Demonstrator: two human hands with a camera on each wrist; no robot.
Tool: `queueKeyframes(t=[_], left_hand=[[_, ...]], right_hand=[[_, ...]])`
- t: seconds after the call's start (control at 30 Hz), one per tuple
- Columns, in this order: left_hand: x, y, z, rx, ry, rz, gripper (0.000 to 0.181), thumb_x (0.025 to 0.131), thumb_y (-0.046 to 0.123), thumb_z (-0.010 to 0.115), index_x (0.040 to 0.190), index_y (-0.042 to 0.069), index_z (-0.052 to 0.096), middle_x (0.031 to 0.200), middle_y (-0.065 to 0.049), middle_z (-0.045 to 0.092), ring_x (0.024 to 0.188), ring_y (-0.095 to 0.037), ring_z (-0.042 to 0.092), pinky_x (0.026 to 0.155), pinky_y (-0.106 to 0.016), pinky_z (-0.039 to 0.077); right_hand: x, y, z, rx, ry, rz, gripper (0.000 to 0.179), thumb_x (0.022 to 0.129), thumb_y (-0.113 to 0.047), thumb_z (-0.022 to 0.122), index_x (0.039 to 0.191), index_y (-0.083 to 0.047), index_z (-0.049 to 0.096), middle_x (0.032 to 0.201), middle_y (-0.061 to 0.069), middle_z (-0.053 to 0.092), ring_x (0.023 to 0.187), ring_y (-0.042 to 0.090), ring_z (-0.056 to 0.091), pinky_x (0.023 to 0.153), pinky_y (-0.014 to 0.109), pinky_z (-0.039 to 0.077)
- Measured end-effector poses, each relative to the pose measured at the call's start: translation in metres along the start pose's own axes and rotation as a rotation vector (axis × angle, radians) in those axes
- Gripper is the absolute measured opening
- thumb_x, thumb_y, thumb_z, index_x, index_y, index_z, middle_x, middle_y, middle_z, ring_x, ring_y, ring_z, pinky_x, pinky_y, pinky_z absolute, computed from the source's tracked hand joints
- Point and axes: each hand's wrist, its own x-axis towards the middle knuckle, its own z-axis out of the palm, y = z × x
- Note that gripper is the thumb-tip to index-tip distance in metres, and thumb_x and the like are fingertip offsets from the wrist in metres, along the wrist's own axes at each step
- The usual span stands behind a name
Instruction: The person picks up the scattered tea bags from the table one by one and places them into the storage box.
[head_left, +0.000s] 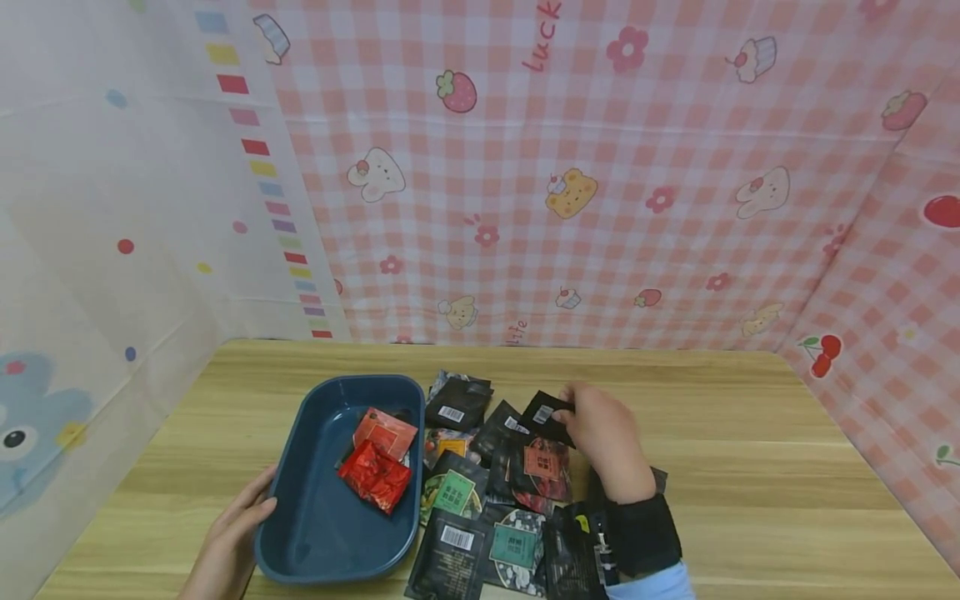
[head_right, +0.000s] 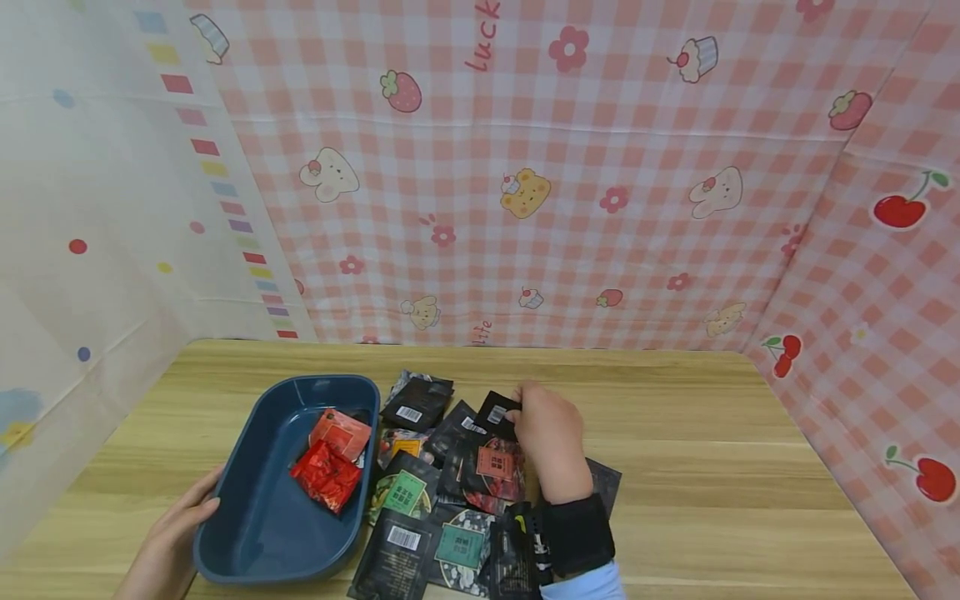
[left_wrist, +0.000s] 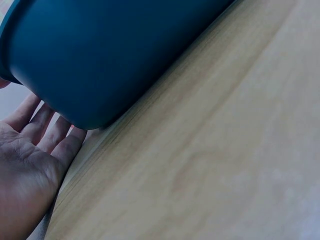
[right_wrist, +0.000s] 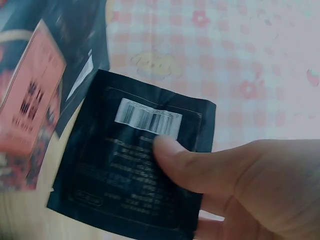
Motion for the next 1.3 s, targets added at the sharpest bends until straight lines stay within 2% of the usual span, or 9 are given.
queueKeyframes(t=[0.13,0.2,0.37,0.53,0.73,0.9,1.0,1.2,1.3], left_hand=[[-0.001,0.000,-0.001,-0.028,-0.014,0.010,0.062,0.103,0.028,0.031,0.152,0.006,0.001,0.131,0.026,0.035,0.109,0.017,0.045,0.084,-0.009,0.044],[-0.002,0.000,-0.001,-0.037,-0.023,0.015,0.062,0.103,0.027,0.031,0.152,0.005,0.001,0.124,0.034,0.038,0.109,0.016,0.046,0.083,-0.010,0.045],[-0.003,-0.001,-0.001,-0.057,-0.028,0.032,0.061,0.103,0.024,0.031,0.151,0.001,0.000,0.119,0.039,0.045,0.108,0.014,0.048,0.082,-0.011,0.045],[-0.003,0.000,0.000,-0.047,-0.031,0.038,0.061,0.103,0.024,0.030,0.151,0.000,-0.001,0.119,0.039,0.044,0.108,0.014,0.048,0.082,-0.011,0.045],[-0.002,0.001,0.000,-0.036,-0.020,0.030,0.062,0.103,0.025,0.031,0.151,0.001,0.000,0.118,0.038,0.042,0.107,0.014,0.048,0.081,-0.010,0.045],[-0.003,0.001,-0.001,-0.045,-0.024,0.042,0.062,0.103,0.024,0.031,0.150,-0.001,-0.001,0.118,0.038,0.044,0.107,0.014,0.049,0.082,-0.011,0.046],[-0.002,0.000,-0.001,-0.056,-0.021,0.042,0.062,0.103,0.024,0.031,0.150,-0.001,0.000,0.118,0.039,0.045,0.107,0.014,0.049,0.082,-0.011,0.046],[-0.001,-0.003,-0.002,-0.054,-0.011,0.032,0.061,0.103,0.024,0.032,0.151,0.002,0.003,0.118,0.039,0.045,0.108,0.014,0.048,0.082,-0.011,0.045],[0.000,-0.003,-0.002,-0.033,-0.006,0.024,0.061,0.103,0.026,0.032,0.152,0.004,0.004,0.125,0.032,0.041,0.108,0.014,0.047,0.083,-0.011,0.044]], right_hand=[[-0.005,-0.016,0.000,-0.013,0.130,-0.092,0.015,0.080,-0.016,0.071,0.092,-0.009,0.065,0.084,0.012,0.074,0.060,0.023,0.061,0.051,0.037,0.048],[-0.008,-0.025,0.001,-0.009,0.188,-0.142,0.013,0.080,-0.014,0.071,0.091,-0.009,0.066,0.080,0.011,0.074,0.058,0.022,0.061,0.049,0.036,0.048],[-0.015,-0.049,0.007,0.010,0.281,-0.264,0.009,0.081,-0.009,0.070,0.089,-0.012,0.068,0.076,0.006,0.074,0.060,0.019,0.062,0.050,0.032,0.050],[-0.022,-0.075,0.016,0.044,0.327,-0.389,0.010,0.080,-0.007,0.069,0.086,-0.016,0.070,0.078,0.001,0.074,0.069,0.016,0.063,0.062,0.034,0.055],[-0.035,-0.103,0.029,0.049,0.353,-0.546,0.010,0.081,-0.011,0.068,0.084,-0.020,0.070,0.081,-0.003,0.072,0.077,0.012,0.062,0.067,0.030,0.054],[-0.047,-0.120,0.035,0.024,0.350,-0.631,0.008,0.081,-0.015,0.070,0.085,-0.022,0.071,0.089,-0.006,0.073,0.088,0.010,0.062,0.077,0.028,0.054],[-0.055,-0.129,0.038,0.003,0.344,-0.690,0.006,0.080,-0.019,0.071,0.084,-0.024,0.071,0.090,-0.008,0.073,0.089,0.009,0.061,0.079,0.027,0.053],[-0.068,-0.141,0.049,-0.058,0.303,-0.811,0.006,0.077,-0.025,0.074,0.082,-0.028,0.075,0.088,-0.010,0.072,0.089,0.007,0.059,0.079,0.026,0.052],[-0.071,-0.143,0.054,-0.102,0.260,-0.863,0.005,0.077,-0.029,0.074,0.081,-0.032,0.076,0.085,-0.012,0.070,0.084,0.007,0.056,0.073,0.023,0.048]])
